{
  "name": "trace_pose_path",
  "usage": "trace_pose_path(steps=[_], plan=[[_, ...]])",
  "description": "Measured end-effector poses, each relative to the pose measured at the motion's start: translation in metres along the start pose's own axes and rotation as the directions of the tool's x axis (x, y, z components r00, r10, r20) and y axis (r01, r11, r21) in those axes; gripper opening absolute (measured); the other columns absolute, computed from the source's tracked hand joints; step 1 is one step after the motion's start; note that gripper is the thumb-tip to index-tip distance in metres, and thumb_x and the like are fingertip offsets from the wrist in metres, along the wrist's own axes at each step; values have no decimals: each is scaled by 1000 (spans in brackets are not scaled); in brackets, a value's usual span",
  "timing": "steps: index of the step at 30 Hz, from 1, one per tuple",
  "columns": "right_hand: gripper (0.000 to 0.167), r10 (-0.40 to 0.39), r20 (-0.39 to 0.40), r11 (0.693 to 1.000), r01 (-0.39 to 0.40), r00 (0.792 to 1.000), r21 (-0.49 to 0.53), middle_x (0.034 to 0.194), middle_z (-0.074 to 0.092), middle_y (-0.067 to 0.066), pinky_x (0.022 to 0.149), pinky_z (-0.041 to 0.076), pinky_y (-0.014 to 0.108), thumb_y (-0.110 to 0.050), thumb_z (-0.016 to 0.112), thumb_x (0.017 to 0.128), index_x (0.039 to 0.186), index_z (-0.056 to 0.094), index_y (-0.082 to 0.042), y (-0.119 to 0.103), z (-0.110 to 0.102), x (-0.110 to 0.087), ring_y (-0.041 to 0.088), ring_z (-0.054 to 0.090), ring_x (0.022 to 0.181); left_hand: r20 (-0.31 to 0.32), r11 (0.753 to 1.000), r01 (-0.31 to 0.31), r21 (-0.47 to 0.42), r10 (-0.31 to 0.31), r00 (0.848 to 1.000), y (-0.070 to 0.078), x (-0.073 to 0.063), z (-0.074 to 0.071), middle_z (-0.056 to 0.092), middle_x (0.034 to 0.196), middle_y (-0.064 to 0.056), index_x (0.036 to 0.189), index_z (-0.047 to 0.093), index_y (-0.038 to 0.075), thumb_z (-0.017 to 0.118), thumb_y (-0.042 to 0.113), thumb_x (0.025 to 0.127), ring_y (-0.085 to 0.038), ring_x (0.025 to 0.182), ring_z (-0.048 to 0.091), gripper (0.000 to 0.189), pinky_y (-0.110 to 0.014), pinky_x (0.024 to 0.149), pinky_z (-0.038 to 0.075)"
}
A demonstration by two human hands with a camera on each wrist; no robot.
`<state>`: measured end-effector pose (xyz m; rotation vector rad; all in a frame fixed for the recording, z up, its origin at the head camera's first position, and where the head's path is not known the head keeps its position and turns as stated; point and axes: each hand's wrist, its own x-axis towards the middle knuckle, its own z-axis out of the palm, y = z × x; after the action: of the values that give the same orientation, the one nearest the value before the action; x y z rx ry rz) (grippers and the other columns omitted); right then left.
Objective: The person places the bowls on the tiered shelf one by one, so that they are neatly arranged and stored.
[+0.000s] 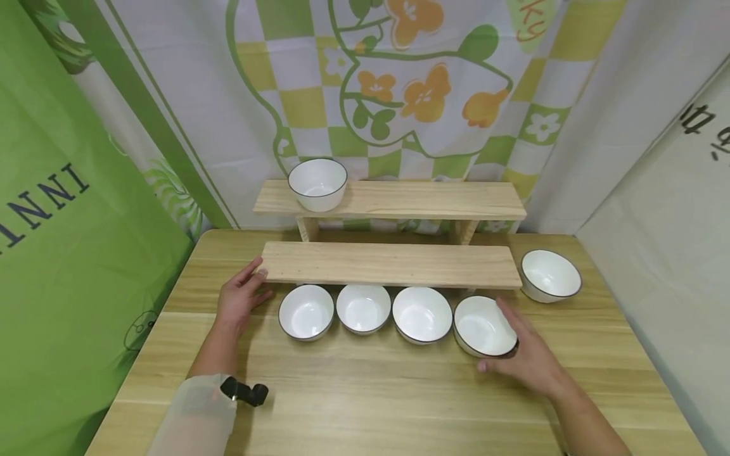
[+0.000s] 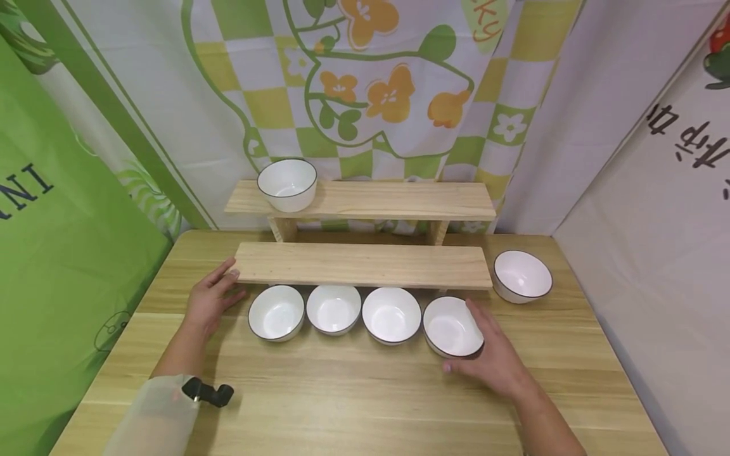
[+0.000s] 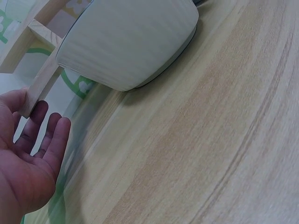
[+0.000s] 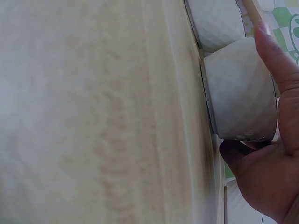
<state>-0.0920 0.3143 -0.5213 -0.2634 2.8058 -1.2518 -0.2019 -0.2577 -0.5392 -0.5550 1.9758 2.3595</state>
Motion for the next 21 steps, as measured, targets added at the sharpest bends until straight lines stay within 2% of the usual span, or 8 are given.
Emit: trace_pose_path(steps=[8,21], plan=[[135,62,22,997,-61,998,-45,164,19,34,112,24,80,-42,99,67,168,13,-16,-3,1,2,61,21,146,-4,1000,-18,17,18,1000,-1,0,-3,57,122,-1,153,53,17,73,25,100,-12,107,60,57,-39,101,58],[132,60,-45,994,-64,997,-94,160,32,33,111,33,72,-48,99,64,166,24,-12,-4,-1,-2,58,34,142,13,999,-32,17,32,999,-2,2,-4,59,119,-1,151,55,17,75,26,98,-13,100,64,57,-40,99,59]])
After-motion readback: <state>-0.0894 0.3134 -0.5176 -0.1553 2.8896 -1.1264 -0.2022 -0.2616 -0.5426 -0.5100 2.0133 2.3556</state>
